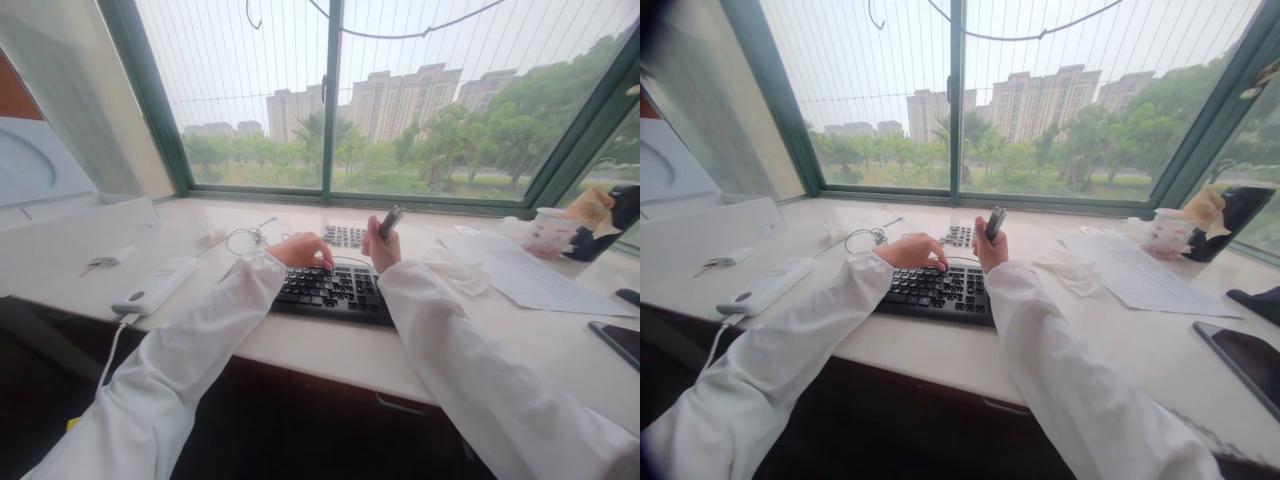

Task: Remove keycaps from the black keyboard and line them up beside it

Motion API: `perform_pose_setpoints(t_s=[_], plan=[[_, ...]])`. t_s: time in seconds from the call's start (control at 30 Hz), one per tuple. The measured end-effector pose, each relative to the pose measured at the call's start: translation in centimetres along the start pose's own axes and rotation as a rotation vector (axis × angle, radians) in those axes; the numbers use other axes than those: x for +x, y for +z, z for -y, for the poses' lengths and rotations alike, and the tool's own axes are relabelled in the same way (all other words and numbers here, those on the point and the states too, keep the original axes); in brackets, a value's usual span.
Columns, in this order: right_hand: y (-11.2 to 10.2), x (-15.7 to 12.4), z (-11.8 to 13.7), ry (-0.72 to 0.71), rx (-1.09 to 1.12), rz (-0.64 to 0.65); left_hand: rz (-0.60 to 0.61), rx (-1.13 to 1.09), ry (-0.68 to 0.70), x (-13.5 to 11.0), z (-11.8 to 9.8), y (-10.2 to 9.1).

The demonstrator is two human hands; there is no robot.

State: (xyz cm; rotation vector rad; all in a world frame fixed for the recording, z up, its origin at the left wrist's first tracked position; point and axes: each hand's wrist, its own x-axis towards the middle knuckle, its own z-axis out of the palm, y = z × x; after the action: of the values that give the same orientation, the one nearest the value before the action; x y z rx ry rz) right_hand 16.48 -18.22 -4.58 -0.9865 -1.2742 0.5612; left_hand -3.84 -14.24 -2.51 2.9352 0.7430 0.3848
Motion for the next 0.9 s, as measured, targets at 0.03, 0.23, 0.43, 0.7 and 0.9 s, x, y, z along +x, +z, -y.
perform_pose_setpoints(t_s=[0.03, 0.23, 0.43, 0.7, 0.9], plan=[[0.6, -0.2, 0.1, 0.057, 0.122, -0.008, -0.013, 0.005, -0.001, -0.1, 0.0, 0.1], [3.6, -1.4, 0.3, 0.204, 0.393, -0.005, -0.081, 0.060, -0.046, -0.3, -0.2, 0.2], [3.9, -1.7, 0.3, 0.173, 0.382, 0.007, -0.095, 0.114, -0.048, -0.1, -1.0, 0.6], [4.1, -0.7, 1.0, 0.184, 0.383, -0.076, -0.059, 0.208, 0.039, 0.0, -1.1, 0.8], [6.5, -0.2, 0.4, 0.310, 0.372, -0.171, -0.098, 0.145, 0.108, 0.1, 0.0, 1.3]])
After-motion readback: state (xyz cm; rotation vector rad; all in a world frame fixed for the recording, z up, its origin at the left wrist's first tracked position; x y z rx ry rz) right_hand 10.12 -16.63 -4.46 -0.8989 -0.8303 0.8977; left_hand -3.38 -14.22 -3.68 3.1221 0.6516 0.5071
